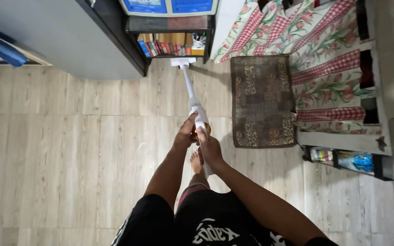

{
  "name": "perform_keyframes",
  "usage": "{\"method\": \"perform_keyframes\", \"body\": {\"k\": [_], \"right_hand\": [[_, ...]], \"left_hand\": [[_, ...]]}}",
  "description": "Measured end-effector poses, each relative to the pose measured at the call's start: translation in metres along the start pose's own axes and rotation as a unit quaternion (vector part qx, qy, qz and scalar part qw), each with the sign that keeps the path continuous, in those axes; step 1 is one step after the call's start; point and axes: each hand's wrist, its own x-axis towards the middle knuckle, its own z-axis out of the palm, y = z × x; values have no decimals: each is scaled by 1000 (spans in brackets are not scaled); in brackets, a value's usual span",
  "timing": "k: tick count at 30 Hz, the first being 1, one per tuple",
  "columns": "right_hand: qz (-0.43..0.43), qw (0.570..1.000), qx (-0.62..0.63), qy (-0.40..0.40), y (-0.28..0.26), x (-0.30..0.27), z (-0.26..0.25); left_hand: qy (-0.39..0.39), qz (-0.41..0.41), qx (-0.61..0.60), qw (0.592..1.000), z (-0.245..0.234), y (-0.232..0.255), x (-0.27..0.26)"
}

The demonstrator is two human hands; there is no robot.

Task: Vacuuming the floor of several rooms in a home.

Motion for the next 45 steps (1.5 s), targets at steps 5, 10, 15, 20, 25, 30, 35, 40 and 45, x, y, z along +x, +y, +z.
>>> {"method": "perform_keyframes", "body": {"k": [5, 10, 15, 20, 25, 30, 35, 40, 45], "right_hand": [[52, 999, 8, 7, -13, -42, -32], [65, 998, 0, -3, 24, -91, -79], [55, 998, 27, -6, 86, -159, -134], [50, 998, 5, 34, 139, -244, -195], [-53, 988, -99, 105, 190, -276, -253], [-36, 989, -79, 117, 162, -302, -281], [-41, 989, -43, 138, 142, -287, -300], [-69, 987, 41, 139, 129, -238, -319], [-44, 987, 85, 126, 103, -167, -332]], "left_hand": [[62, -34, -4, 997, 27, -22, -7], [29, -34, -10, 999, 60, -87, 1], [32, -55, -1, 998, 102, -175, -33], [306, 88, 315, 894, 141, -286, -56], [187, 4, -16, 982, 249, -286, -204], [-23, 79, -54, 995, 248, -331, -72], [-47, 152, -20, 987, 288, -291, -76], [-3, 117, 43, 992, 334, -244, -61], [-17, 110, 75, 991, 341, -222, 44]]}}
